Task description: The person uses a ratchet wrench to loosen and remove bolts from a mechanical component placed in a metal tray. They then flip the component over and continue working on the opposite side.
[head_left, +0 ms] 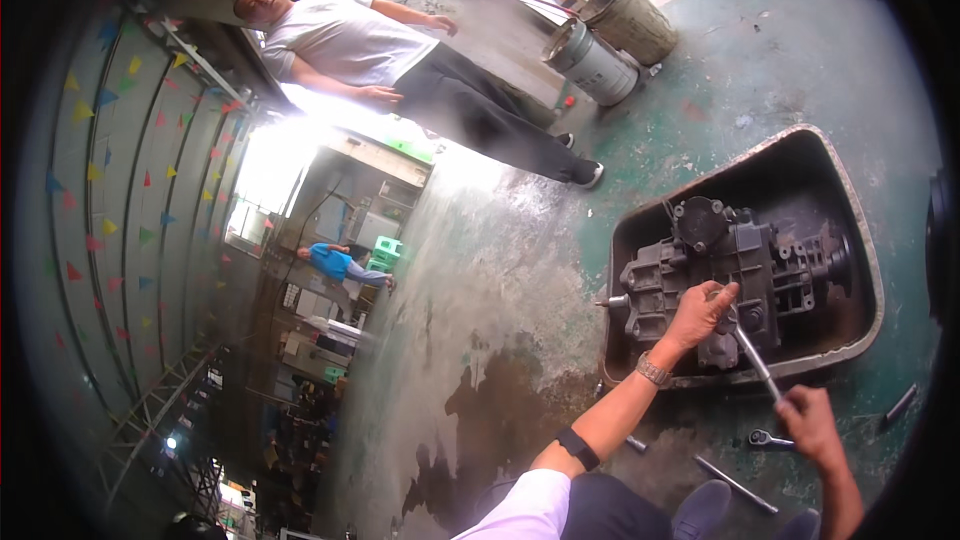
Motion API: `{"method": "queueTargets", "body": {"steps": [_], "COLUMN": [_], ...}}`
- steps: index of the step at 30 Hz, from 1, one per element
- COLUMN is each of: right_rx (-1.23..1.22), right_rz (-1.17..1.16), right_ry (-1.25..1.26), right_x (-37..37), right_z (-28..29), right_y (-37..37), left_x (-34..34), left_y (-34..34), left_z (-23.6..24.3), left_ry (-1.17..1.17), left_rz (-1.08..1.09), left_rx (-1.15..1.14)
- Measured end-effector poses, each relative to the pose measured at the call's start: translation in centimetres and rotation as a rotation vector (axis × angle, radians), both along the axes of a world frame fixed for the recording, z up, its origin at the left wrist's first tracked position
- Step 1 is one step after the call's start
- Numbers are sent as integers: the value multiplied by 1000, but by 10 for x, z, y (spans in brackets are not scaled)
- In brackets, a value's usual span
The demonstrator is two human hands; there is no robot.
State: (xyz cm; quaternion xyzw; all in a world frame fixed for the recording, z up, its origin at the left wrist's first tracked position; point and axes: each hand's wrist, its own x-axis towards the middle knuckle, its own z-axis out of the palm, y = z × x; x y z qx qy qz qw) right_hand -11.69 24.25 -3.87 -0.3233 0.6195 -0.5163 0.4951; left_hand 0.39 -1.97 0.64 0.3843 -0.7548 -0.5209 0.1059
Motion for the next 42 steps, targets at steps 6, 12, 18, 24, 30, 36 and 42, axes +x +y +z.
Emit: {"method": "queueTargets", "body": {"steps": [6,12,18,24,30,36,42], "right_rx": [33,98,73,148,114,95,128], "right_rz": [287,248,255,256,254,311,315], "right_ry": [-283,-466,-445,-387,-373,-427,-417], "right_x": [79,58,38,39,37,38,39], "right_z": [-32,-48,-45,-39,-32,-41,-41], "right_y": [-22,-30,-12,-17,-15,-16,-16], "left_x": [-10,-12,-14,-13,-12,-11,-12], "left_y": [6,12,14,14,14,17,17], "left_z": [-6,-8,-1,-1,6,1,4], "left_ry": [-167,-85,-115,-106,-69,-82,-101], "left_rz": [51,41,49,53,62,58,63], "left_rx": [-284,-389,-252,-286,-305,-311,-303]}}
